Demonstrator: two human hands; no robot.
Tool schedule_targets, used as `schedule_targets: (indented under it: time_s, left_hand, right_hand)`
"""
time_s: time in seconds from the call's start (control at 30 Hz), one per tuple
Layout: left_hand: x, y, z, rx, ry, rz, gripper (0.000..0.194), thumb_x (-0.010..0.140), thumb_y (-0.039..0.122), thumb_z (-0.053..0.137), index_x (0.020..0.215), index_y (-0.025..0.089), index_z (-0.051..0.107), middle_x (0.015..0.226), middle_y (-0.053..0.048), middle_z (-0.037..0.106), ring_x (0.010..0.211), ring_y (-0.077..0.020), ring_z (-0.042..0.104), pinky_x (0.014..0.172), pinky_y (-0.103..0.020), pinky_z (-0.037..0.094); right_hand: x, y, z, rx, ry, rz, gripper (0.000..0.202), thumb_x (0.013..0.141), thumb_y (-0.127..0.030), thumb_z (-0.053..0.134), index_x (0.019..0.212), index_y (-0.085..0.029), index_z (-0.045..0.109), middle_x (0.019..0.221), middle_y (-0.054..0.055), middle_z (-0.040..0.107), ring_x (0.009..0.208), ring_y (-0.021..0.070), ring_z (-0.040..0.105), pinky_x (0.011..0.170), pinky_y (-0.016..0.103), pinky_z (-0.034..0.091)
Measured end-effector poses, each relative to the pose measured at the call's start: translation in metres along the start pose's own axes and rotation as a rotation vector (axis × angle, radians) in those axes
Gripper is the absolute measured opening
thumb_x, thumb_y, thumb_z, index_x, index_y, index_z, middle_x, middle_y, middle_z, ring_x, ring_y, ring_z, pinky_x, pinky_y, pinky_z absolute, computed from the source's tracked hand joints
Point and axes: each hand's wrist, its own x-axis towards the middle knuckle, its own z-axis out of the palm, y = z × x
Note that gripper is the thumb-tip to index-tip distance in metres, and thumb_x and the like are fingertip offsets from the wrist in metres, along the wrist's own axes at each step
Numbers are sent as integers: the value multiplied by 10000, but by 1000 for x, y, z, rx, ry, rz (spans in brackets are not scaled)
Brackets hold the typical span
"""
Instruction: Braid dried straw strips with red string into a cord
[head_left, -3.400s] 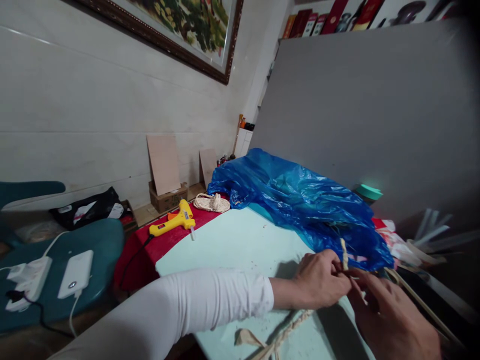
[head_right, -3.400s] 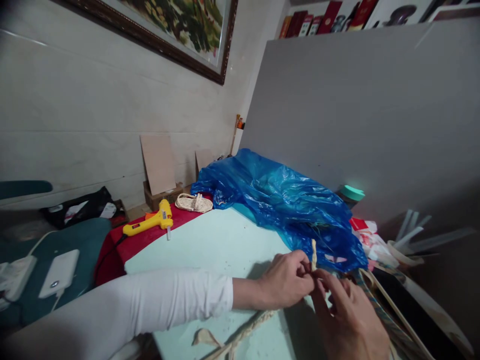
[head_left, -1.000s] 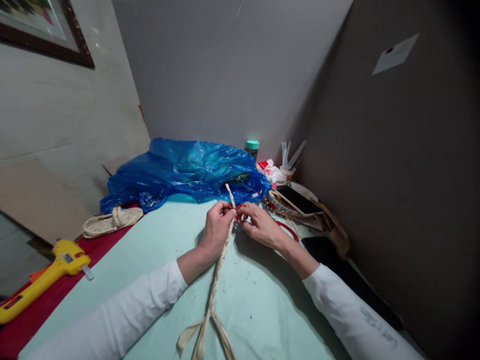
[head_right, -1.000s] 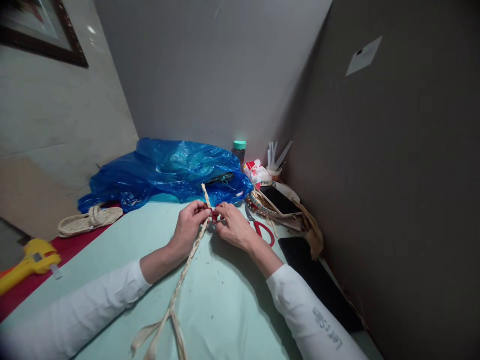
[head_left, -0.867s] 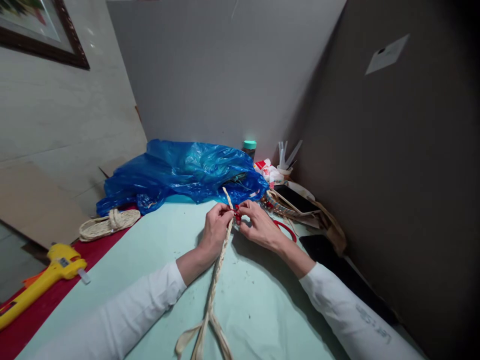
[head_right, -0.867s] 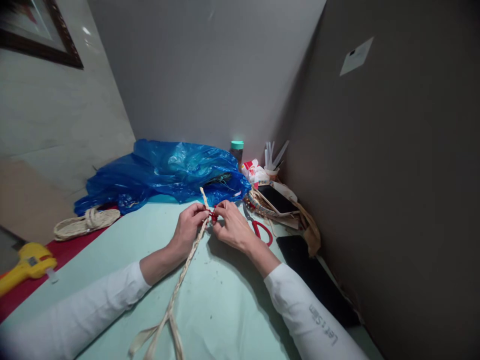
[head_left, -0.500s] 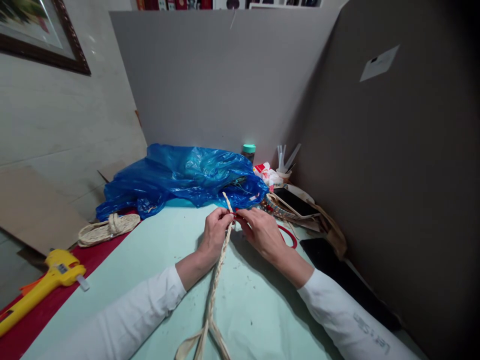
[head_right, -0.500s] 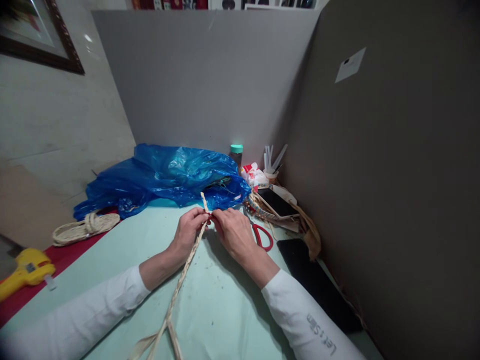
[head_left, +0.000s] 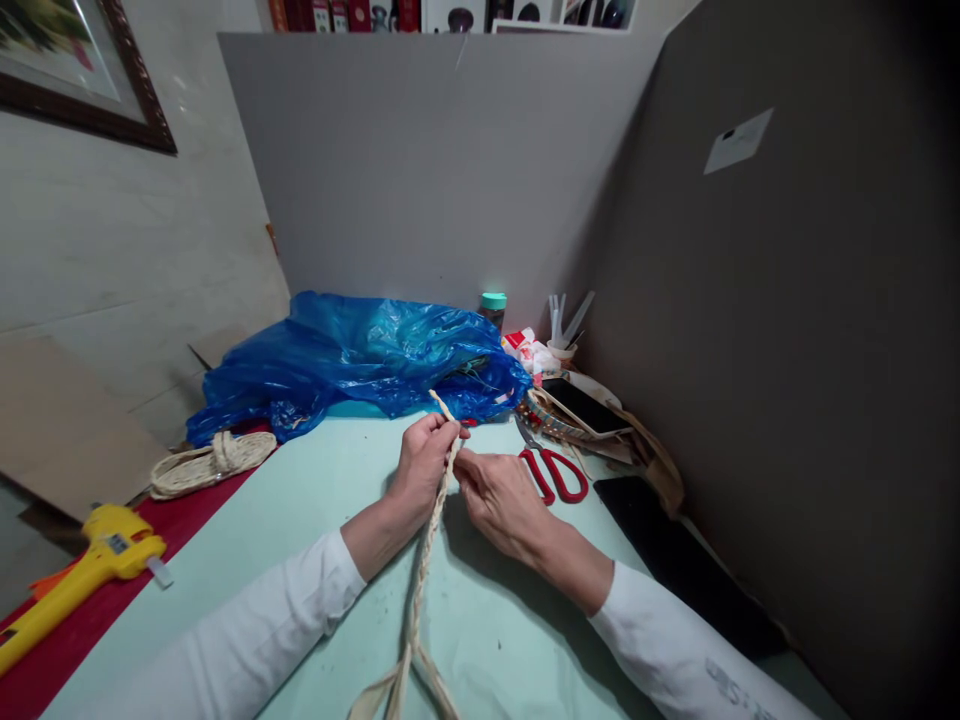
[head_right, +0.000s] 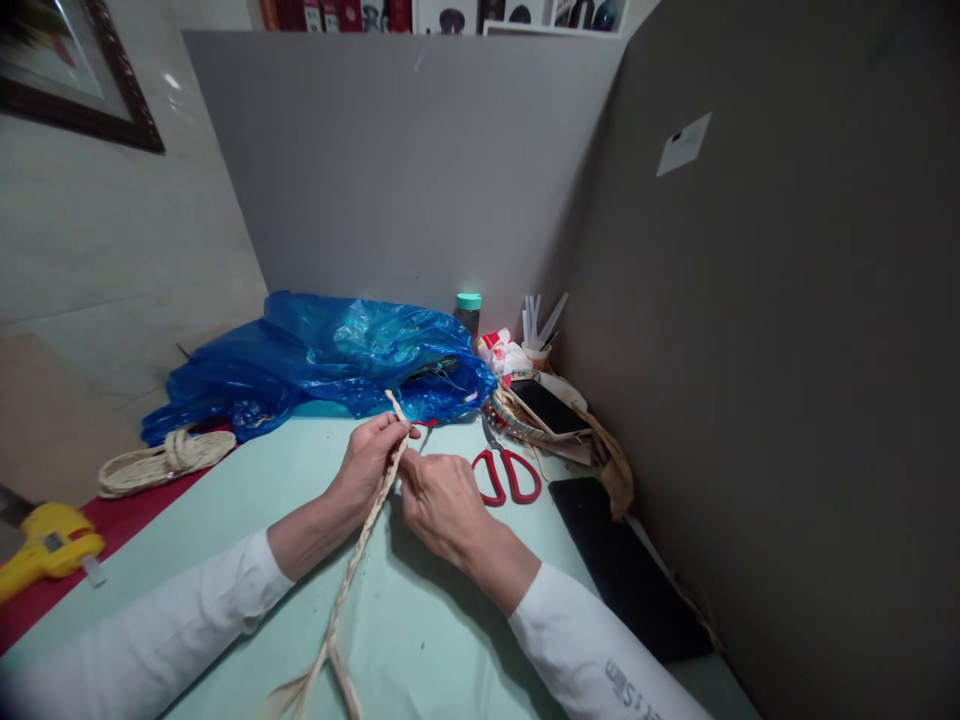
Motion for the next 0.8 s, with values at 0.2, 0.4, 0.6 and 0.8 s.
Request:
schedule_targets:
  time_s: [0.2, 0.4, 0.6, 0.8]
  left_hand:
    - [5, -4, -9, -150, -192, -100, 229, 693, 296, 708, 739, 94, 612, 629, 13, 540, 424, 1, 275, 402, -159, 171]
    - [13, -1, -13, -224, -102, -128, 206, 654, 231, 704, 678, 150, 516, 606, 22, 549, 405, -19, 336, 382, -161, 201]
    - [31, -10, -18, -149, -22, -109, 191, 692, 223, 671, 675, 154, 493, 567, 29, 527, 405, -22, 359, 387, -143, 247]
    - [54, -18, -15, -64, 7, -80, 217, 728, 269, 676, 686, 160, 494, 577, 26, 553, 372, -19, 356, 361, -147, 238]
  right_hand:
    - [0, 3, 5, 188, -61, 77, 216, 903, -180, 407, 880, -192, 622, 690, 17, 625, 578, 124, 496, 581, 235, 262]
    - [1, 0, 0, 301, -72, 52, 204, 900, -184, 402, 817, -192, 588, 635, -12, 548, 552, 108, 433, 583, 223, 268]
    - [-3, -5, -1, 171, -171, -81, 181, 852, -147, 432, 750, -190, 575, 567, -30, 454, 508, 104, 321, 547, 238, 227]
    - [-1, 0, -6, 189, -201, -90, 197, 878, -173, 423, 777, -186, 592, 590, -14, 519, 512, 109, 380, 552, 244, 238]
